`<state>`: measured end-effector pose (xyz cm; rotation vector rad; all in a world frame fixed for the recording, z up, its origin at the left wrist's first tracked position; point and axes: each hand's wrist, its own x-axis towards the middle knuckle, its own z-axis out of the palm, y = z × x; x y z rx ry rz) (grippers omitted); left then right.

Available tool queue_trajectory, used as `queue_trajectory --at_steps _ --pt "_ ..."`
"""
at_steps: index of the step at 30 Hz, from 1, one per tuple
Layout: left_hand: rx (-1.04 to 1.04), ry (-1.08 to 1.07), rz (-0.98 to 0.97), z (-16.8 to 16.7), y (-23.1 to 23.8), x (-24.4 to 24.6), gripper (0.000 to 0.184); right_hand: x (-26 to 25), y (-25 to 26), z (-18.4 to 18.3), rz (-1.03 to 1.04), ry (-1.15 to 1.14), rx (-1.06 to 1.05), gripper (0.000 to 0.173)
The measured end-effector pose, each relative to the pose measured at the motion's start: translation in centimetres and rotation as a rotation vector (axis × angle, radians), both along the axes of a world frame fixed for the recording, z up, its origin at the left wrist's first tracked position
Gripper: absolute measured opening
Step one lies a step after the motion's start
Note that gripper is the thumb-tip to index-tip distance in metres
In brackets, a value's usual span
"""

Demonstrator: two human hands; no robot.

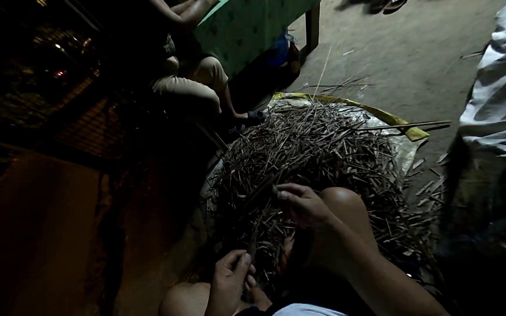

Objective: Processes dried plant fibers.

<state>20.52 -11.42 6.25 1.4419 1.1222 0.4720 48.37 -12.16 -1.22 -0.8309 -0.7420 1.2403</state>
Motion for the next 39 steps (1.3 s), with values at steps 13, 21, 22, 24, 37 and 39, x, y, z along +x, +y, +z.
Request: queue_trajectory --at_steps 13,21,22,24,37,39 --pt "-0.761 -0.488 0.033 -0.2 1.5 -0.2 0.031 -1.8 -0.2 -0.5 0.288 -0.228 0.226 0.029" --pt "-0.758 -0.428 -0.009 -0.8 1.2 -0.8 0.027 0.3 -0.1 0.2 0.036 0.052 0.069 0.029" --pt "-0.747 -0.410 0.000 -0.9 1.2 -0.9 0.027 0.6 0.0 0.4 -0.023 0.078 0.023 0.028" --pt "-0.724 -0.370 0.029 -1.1 1.1 -1.0 0.027 1.4 0.1 1.1 -0.132 0.162 -0.102 0.027" --pt "-0.602 -0.302 0.003 -1.1 0.3 -1.0 0.021 2.0 -0.2 1.8 -0.275 0.364 -0.128 0.030" --pt "-0.548 -0.288 0.082 -0.9 0.3 0.0 0.022 1.6 -0.6 2.1 -0.202 0.203 -0.104 0.027"
